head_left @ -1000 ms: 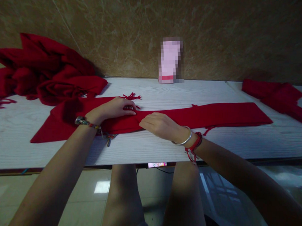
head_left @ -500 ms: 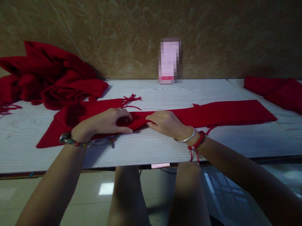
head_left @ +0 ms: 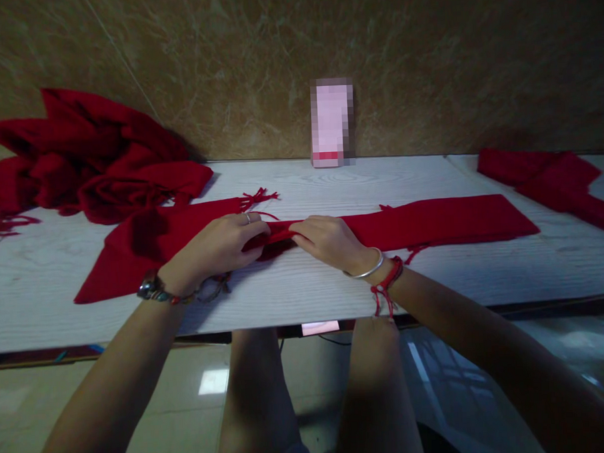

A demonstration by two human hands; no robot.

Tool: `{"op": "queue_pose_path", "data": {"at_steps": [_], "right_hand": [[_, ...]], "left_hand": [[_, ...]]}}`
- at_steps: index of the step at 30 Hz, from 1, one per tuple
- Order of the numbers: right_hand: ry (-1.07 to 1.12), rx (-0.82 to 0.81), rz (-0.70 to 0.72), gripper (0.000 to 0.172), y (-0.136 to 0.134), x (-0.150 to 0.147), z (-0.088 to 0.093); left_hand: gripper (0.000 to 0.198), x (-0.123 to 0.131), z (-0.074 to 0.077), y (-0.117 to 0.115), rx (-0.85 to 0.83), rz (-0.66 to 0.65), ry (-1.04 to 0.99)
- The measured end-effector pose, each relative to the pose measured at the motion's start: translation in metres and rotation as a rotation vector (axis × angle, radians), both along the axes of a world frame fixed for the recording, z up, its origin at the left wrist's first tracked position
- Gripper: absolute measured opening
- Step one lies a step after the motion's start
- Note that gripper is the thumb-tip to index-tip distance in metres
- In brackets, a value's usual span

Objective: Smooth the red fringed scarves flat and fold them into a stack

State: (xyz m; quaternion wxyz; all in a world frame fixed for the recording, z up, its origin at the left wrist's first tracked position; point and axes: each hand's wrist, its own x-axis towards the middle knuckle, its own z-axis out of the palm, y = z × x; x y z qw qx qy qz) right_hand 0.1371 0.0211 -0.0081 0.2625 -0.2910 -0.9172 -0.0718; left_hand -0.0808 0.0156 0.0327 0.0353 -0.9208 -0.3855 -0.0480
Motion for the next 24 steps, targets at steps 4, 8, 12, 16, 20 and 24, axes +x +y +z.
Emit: {"op": "queue_pose_path", "data": {"at_steps": [4, 8, 12, 16, 20, 24], "right_hand": [[0.016, 0.034, 0.029, 0.031, 0.000, 0.001, 0.002], [-0.044, 0.047, 0.059, 0.028, 0.001, 0.002, 0.000], [-0.140, 0.065, 0.142, 0.028, 0.002, 0.003, -0.001], [-0.159, 0.065, 0.123, 0.030, 0.002, 0.004, -0.001], [-0.154, 0.050, 0.146, 0.031, 0.002, 0.005, -0.002], [-0.170, 0.063, 0.203, 0.031, 0.003, 0.005, -0.004]], "left_hand": [[0.033, -0.006, -0.007, 0.007, 0.002, 0.038, -0.074], [0.047, -0.008, -0.019, 0.011, -0.089, 0.069, -0.031], [0.053, -0.010, -0.025, 0.014, -0.133, 0.095, 0.000], [0.059, -0.020, -0.024, 0.013, -0.146, 0.181, 0.037], [0.056, -0.046, -0.021, 0.005, -0.160, 0.274, 0.125], [0.054, -0.083, -0.014, -0.007, -0.103, 0.427, 0.208]]}}
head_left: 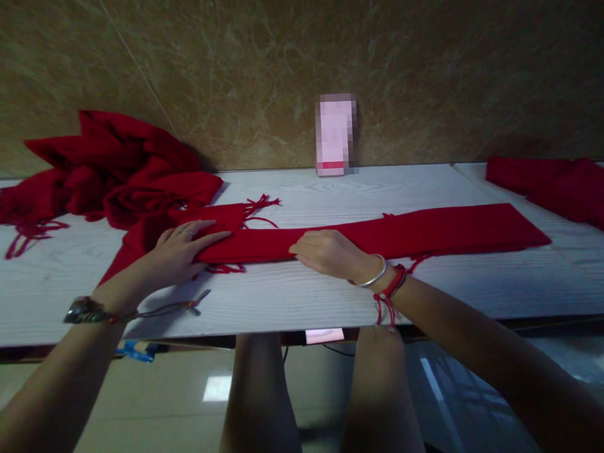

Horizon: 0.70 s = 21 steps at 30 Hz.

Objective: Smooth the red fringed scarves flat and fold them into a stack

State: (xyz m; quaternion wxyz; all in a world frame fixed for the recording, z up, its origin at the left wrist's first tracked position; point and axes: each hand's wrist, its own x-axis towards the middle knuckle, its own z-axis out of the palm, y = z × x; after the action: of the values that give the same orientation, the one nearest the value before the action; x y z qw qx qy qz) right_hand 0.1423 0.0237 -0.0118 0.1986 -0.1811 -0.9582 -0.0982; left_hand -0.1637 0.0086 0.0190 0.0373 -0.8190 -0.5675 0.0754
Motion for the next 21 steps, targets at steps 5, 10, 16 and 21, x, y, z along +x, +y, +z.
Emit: {"op": "queue_pose_path", "data": {"at_steps": [5, 10, 16, 21], "right_hand": [[-0.040, -0.042, 0.011, 0.027, -0.001, -0.001, 0.002], [-0.015, -0.205, -0.019, 0.022, -0.002, -0.002, 0.004], [-0.085, -0.351, -0.140, 0.041, -0.006, -0.001, 0.005], [-0.139, -0.374, -0.161, 0.045, -0.007, -0.001, 0.007]], "left_hand": [[0.058, -0.041, 0.008, -0.011, 0.055, 0.008, -0.077], [0.063, -0.070, 0.017, -0.012, 0.288, 0.206, -0.463], [0.056, -0.071, 0.020, -0.012, -0.053, 0.833, -0.962], [0.055, -0.054, 0.047, -0.017, 0.175, 0.785, -0.867]]}}
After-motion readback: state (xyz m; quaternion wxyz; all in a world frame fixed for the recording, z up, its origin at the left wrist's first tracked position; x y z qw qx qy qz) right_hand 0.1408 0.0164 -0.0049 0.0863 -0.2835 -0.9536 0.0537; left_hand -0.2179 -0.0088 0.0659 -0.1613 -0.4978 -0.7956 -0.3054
